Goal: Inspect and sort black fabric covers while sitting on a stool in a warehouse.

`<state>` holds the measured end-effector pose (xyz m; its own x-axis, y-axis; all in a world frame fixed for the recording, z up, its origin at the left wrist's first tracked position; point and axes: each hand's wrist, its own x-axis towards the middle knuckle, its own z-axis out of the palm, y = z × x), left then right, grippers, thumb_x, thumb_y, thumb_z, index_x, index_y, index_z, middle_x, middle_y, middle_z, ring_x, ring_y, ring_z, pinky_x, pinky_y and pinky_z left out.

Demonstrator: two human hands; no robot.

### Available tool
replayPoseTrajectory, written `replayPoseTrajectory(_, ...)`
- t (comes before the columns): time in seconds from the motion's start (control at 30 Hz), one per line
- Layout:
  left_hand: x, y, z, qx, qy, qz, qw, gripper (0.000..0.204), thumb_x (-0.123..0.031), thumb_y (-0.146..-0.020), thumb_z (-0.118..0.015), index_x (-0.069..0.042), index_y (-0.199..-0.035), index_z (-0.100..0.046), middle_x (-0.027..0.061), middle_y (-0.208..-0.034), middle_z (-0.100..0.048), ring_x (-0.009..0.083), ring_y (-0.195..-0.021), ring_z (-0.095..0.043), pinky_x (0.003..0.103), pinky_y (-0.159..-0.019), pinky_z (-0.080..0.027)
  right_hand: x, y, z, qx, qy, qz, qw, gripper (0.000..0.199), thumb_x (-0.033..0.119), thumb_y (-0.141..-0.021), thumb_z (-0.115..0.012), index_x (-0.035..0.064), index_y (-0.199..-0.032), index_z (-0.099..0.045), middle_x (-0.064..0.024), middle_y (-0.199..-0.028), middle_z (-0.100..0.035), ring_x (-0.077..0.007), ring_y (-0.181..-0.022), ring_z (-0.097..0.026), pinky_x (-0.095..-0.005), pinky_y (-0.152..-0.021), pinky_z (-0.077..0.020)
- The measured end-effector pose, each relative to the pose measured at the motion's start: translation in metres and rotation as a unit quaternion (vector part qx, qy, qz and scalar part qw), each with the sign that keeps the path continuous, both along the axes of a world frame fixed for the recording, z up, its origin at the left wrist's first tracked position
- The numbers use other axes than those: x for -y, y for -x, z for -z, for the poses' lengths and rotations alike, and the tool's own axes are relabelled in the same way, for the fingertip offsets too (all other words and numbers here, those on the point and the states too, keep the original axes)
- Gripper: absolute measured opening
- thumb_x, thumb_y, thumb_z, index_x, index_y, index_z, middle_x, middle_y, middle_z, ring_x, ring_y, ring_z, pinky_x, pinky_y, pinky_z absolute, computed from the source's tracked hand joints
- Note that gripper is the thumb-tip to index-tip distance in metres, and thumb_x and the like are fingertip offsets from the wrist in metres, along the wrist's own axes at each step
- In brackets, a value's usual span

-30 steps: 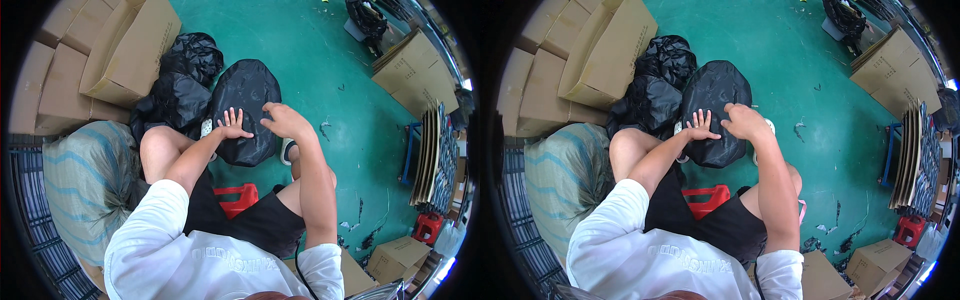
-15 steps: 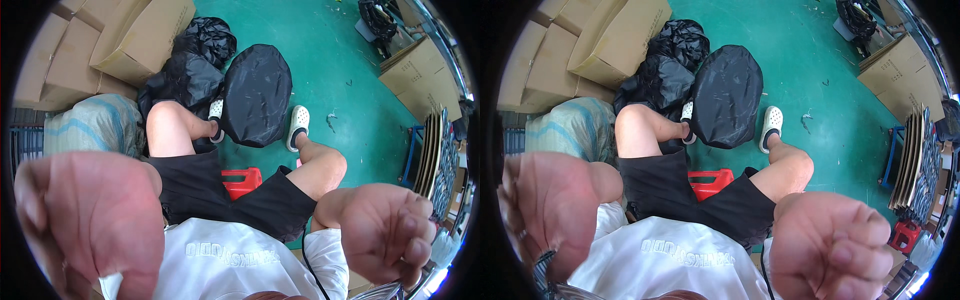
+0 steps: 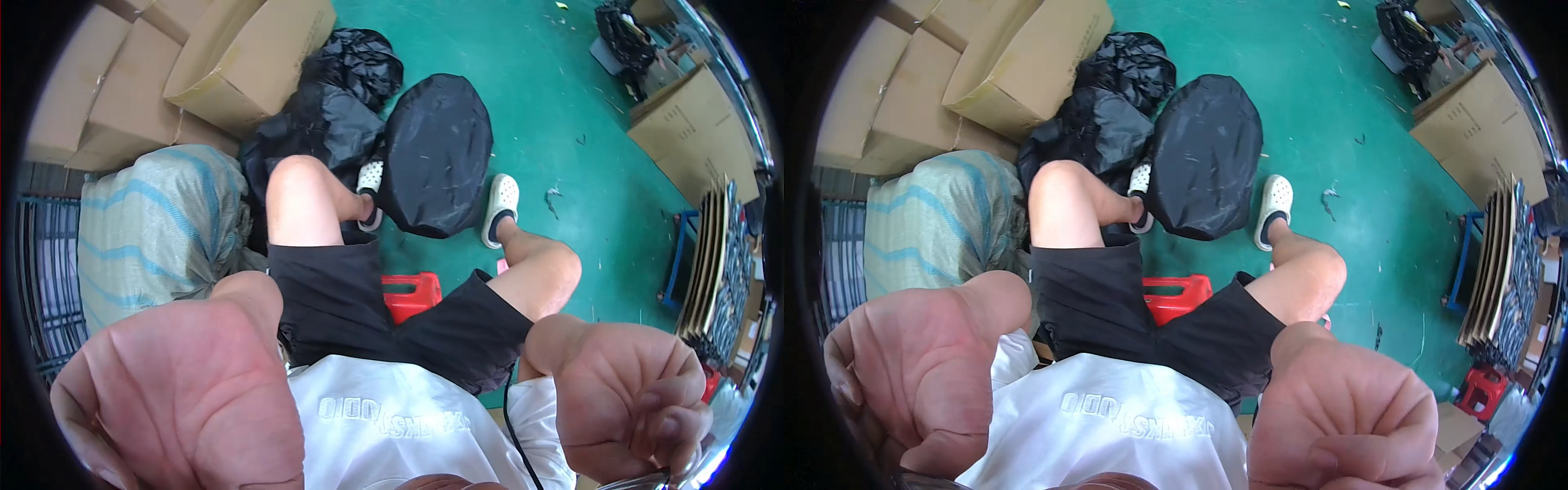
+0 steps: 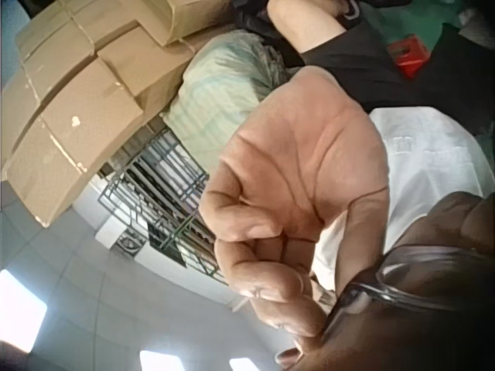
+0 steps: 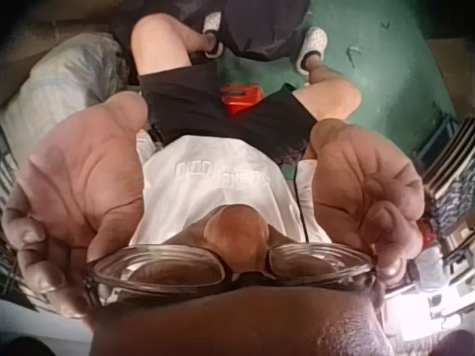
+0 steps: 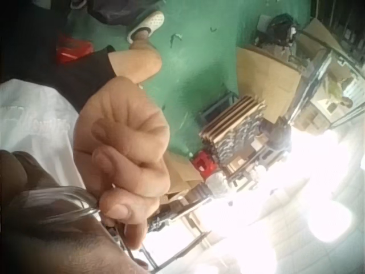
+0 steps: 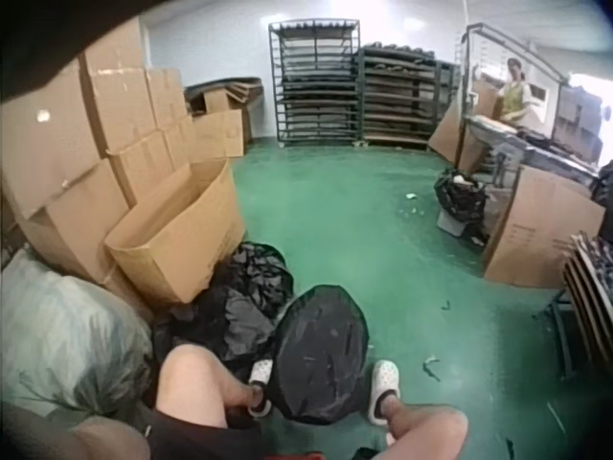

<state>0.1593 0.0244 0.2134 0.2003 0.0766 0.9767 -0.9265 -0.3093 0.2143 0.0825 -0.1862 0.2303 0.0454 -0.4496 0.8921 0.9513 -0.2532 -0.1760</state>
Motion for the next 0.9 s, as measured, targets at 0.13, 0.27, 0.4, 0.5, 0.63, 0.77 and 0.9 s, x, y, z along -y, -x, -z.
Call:
replayPoseTrajectory(0.13, -0.018, 0.000, -0.002, 0.001, 0.005, -0.045, 0.999, 0.021, -0.016, -0.097, -0.053, -0.003, -0.109, -0.063, 0.0067, -0.102, -0.067, 0.0163, -0.090, -0.062, 0.030, -0.086, -0.044, -0.008, -0.018, 0.005, 0.040, 0.059, 0.039, 0.997, 0.025, 0.024, -0.099, -0.045, 0.0133, -0.117, -0.059, 0.0022, -0.100, -0.063, -0.0101, -0.081, -0.056, -0.0230, -0.056, -0.0445)
replayPoseTrajectory(0.27, -0.062, -0.004, -0.006, 0.010, 0.025, -0.088, 0.996, 0.019, -0.013, -0.097, -0.053, 0.000, -0.106, -0.064, 0.0088, -0.099, -0.068, 0.0180, -0.086, -0.064, 0.029, -0.080, -0.049, -0.005, -0.030, 0.035, 0.048, -0.003, -0.153, 0.987, 0.026, 0.031, -0.095, -0.053, 0.0082, -0.107, -0.055, -0.0014, -0.096, -0.056, -0.0157, -0.082, -0.052, -0.0336, -0.068, -0.0406)
replayPoseTrajectory(0.4, -0.112, -0.061, 0.014, -0.094, 0.044, -0.056, 0.993, 0.019, -0.007, -0.095, -0.058, 0.002, -0.110, -0.065, 0.0054, -0.102, -0.068, 0.0134, -0.090, -0.063, 0.026, -0.083, -0.048, -0.005, -0.112, 0.108, -0.305, 0.155, 0.009, 0.940, 0.018, 0.008, -0.089, -0.063, -0.0001, -0.105, -0.063, -0.0116, -0.089, -0.067, -0.0225, -0.082, -0.064, -0.0320, -0.078, -0.0496)
replayPoseTrajectory(0.5, -0.186, -0.101, 0.109, -0.390, 0.058, -0.128, 0.910, 0.013, -0.012, -0.093, -0.066, -0.001, -0.098, -0.069, -0.0003, -0.092, -0.068, 0.0065, -0.086, -0.059, 0.024, -0.080, -0.048, 0.034, -0.169, 0.232, -0.515, 0.278, -0.053, 0.809, 0.024, 0.004, -0.086, -0.063, -0.0029, -0.110, -0.062, -0.0164, -0.094, -0.067, -0.0264, -0.086, -0.065, -0.0332, -0.081, -0.0500)
replayPoseTrajectory(0.63, -0.289, -0.086, 0.253, -0.570, -0.040, -0.264, 0.777, 0.014, -0.016, -0.084, -0.072, -0.002, -0.088, -0.072, 0.0076, -0.079, -0.073, 0.0129, -0.074, -0.067, 0.031, -0.070, -0.052, -0.009, -0.175, 0.243, -0.624, 0.675, -0.190, 0.345, 0.045, 0.018, -0.086, -0.068, -0.0002, -0.126, -0.058, -0.0204, -0.108, -0.065, -0.0291, -0.097, -0.064, -0.0401, -0.089, -0.0501)
replayPoseTrajectory(0.77, -0.300, -0.055, 0.335, -0.694, -0.101, -0.344, 0.624, 0.022, -0.028, -0.080, -0.075, -0.007, -0.087, -0.074, 0.0146, -0.090, -0.073, 0.0315, -0.088, -0.070, 0.041, -0.078, -0.053, -0.037, -0.179, 0.214, -0.605, 0.482, -0.257, 0.578, 0.046, 0.019, -0.085, -0.068, -0.0016, -0.125, -0.057, -0.0237, -0.101, -0.065, -0.0372, -0.093, -0.065, -0.0392, -0.086, -0.0518)
replayPoseTrajectory(0.9, -0.289, -0.042, 0.373, -0.787, -0.101, -0.379, 0.477, 0.030, -0.035, -0.078, -0.078, -0.012, -0.098, -0.073, 0.0135, -0.109, -0.070, 0.0331, -0.106, -0.065, 0.044, -0.090, -0.051, -0.029, -0.185, 0.228, -0.633, 0.538, -0.190, 0.524, 0.047, 0.020, -0.086, -0.067, -0.0036, -0.125, -0.056, -0.0263, -0.111, -0.065, -0.0374, -0.103, -0.064, -0.0416, -0.089, -0.0507)
